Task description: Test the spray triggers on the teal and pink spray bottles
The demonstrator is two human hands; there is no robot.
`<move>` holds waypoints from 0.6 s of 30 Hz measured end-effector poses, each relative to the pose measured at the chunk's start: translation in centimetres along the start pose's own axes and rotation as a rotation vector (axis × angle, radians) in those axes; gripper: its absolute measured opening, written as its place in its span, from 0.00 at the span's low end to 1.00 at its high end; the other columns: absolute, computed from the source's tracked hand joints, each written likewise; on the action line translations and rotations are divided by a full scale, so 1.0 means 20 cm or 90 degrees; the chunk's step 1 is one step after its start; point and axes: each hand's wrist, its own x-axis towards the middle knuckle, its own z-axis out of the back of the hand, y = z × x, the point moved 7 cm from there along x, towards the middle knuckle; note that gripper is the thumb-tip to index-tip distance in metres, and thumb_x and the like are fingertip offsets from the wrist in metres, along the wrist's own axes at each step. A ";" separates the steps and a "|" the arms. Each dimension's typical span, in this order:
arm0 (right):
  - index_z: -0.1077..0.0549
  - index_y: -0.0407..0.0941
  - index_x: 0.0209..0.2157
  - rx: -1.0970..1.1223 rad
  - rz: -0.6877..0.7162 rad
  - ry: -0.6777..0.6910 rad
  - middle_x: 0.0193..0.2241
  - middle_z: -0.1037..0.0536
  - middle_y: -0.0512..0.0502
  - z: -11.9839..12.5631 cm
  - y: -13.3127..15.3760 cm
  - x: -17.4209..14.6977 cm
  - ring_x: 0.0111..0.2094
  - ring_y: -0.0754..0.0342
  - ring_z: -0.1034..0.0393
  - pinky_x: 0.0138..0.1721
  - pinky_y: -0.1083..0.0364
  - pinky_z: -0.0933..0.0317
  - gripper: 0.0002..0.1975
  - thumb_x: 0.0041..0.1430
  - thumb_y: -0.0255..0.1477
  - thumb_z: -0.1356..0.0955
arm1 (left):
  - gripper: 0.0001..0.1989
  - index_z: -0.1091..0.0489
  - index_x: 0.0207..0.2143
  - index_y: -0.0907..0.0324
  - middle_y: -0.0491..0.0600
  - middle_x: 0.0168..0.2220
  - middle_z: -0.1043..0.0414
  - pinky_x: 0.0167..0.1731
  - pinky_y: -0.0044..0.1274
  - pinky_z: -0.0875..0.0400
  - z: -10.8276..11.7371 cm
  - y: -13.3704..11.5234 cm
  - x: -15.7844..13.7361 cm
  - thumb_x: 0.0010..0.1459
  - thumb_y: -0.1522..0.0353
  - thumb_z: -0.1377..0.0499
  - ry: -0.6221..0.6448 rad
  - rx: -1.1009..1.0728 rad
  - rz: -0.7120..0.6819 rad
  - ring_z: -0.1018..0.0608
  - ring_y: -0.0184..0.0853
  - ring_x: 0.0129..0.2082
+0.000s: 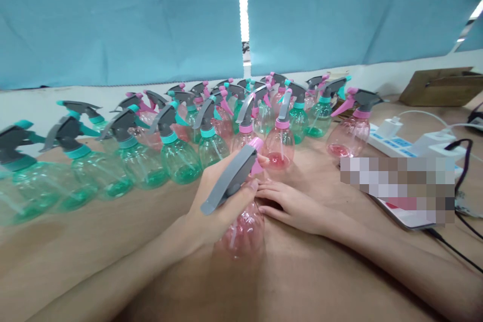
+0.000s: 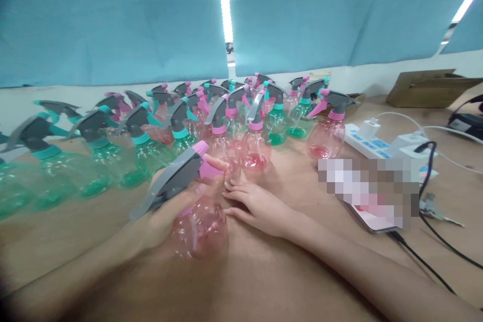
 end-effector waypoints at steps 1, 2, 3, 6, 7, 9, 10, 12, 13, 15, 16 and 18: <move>0.29 0.46 0.50 0.000 -0.009 -0.002 0.50 0.26 0.42 0.01 -0.01 0.00 0.53 0.48 0.34 0.54 0.47 0.40 0.16 0.65 0.35 0.38 | 0.04 0.36 0.28 0.55 0.41 0.22 0.36 0.21 0.22 0.37 0.00 0.01 -0.01 0.56 0.68 0.46 0.003 -0.002 0.009 0.32 0.30 0.21; 0.29 0.46 0.50 0.001 -0.023 -0.007 0.49 0.25 0.43 0.02 -0.01 0.00 0.52 0.48 0.33 0.53 0.47 0.38 0.15 0.65 0.35 0.38 | 0.03 0.36 0.29 0.55 0.41 0.23 0.36 0.22 0.22 0.36 0.00 0.03 -0.01 0.56 0.67 0.46 -0.001 -0.002 0.017 0.32 0.30 0.22; 0.29 0.46 0.49 0.003 -0.040 -0.014 0.48 0.24 0.43 0.03 -0.02 -0.01 0.50 0.49 0.31 0.51 0.48 0.37 0.15 0.65 0.34 0.38 | 0.03 0.35 0.30 0.56 0.41 0.24 0.36 0.23 0.22 0.36 0.00 0.04 -0.02 0.56 0.68 0.45 -0.011 -0.002 0.025 0.32 0.30 0.23; 0.28 0.46 0.48 0.039 -0.082 -0.055 0.45 0.22 0.45 0.09 -0.02 -0.01 0.45 0.50 0.27 0.46 0.50 0.34 0.14 0.66 0.35 0.39 | 0.02 0.36 0.30 0.56 0.41 0.23 0.39 0.24 0.22 0.37 0.01 0.05 -0.02 0.56 0.70 0.45 -0.026 0.003 0.031 0.34 0.29 0.23; 0.27 0.46 0.47 0.061 -0.091 -0.075 0.45 0.22 0.46 0.12 -0.01 -0.01 0.45 0.50 0.27 0.45 0.51 0.34 0.14 0.66 0.35 0.39 | 0.02 0.36 0.30 0.56 0.40 0.23 0.40 0.23 0.22 0.38 0.01 0.04 -0.01 0.56 0.71 0.46 -0.023 0.002 0.027 0.35 0.29 0.22; 0.27 0.47 0.45 0.111 -0.103 -0.114 0.45 0.22 0.46 0.17 0.02 -0.01 0.45 0.50 0.27 0.44 0.51 0.33 0.13 0.65 0.36 0.39 | 0.03 0.36 0.29 0.55 0.40 0.22 0.43 0.21 0.22 0.40 0.00 0.02 0.00 0.56 0.71 0.46 -0.018 0.005 0.012 0.38 0.28 0.20; 0.27 0.47 0.45 0.134 -0.106 -0.126 0.46 0.22 0.46 0.19 0.03 -0.02 0.46 0.50 0.27 0.44 0.51 0.33 0.14 0.65 0.37 0.38 | 0.03 0.36 0.30 0.55 0.39 0.21 0.44 0.21 0.22 0.41 0.00 0.00 0.01 0.56 0.71 0.46 -0.021 0.009 0.004 0.39 0.28 0.19; 0.29 0.46 0.48 0.165 -0.104 -0.140 0.48 0.24 0.44 0.21 0.07 -0.03 0.48 0.48 0.29 0.45 0.49 0.33 0.17 0.62 0.40 0.36 | 0.02 0.35 0.31 0.54 0.39 0.22 0.43 0.20 0.22 0.42 0.00 -0.02 0.02 0.56 0.70 0.46 -0.035 0.019 -0.011 0.38 0.29 0.20; 0.31 0.46 0.51 0.168 -0.104 -0.148 0.50 0.25 0.43 0.22 0.09 -0.05 0.49 0.46 0.30 0.47 0.47 0.34 0.21 0.59 0.42 0.34 | 0.02 0.34 0.31 0.54 0.40 0.22 0.42 0.20 0.22 0.41 -0.01 -0.04 0.02 0.56 0.70 0.46 -0.043 0.021 -0.020 0.37 0.29 0.20; 0.36 0.47 0.56 0.152 -0.107 -0.165 0.53 0.29 0.40 0.24 0.13 -0.08 0.52 0.43 0.33 0.49 0.45 0.35 0.31 0.53 0.45 0.30 | 0.02 0.33 0.32 0.54 0.40 0.23 0.40 0.22 0.23 0.38 -0.03 -0.05 0.04 0.57 0.69 0.46 -0.059 0.019 -0.029 0.35 0.30 0.22; 0.38 0.47 0.57 0.140 -0.110 -0.173 0.54 0.30 0.40 0.26 0.16 -0.10 0.53 0.42 0.34 0.49 0.44 0.36 0.36 0.50 0.46 0.29 | 0.02 0.33 0.32 0.54 0.41 0.24 0.38 0.23 0.23 0.37 -0.05 -0.05 0.04 0.57 0.68 0.45 -0.064 0.014 -0.028 0.34 0.30 0.23; 0.40 0.48 0.57 0.121 -0.108 -0.176 0.54 0.30 0.40 0.28 0.22 -0.14 0.53 0.41 0.34 0.50 0.43 0.36 0.38 0.47 0.47 0.28 | 0.03 0.32 0.33 0.55 0.41 0.26 0.35 0.27 0.23 0.33 -0.10 -0.05 0.06 0.58 0.67 0.45 -0.065 -0.003 -0.019 0.31 0.30 0.26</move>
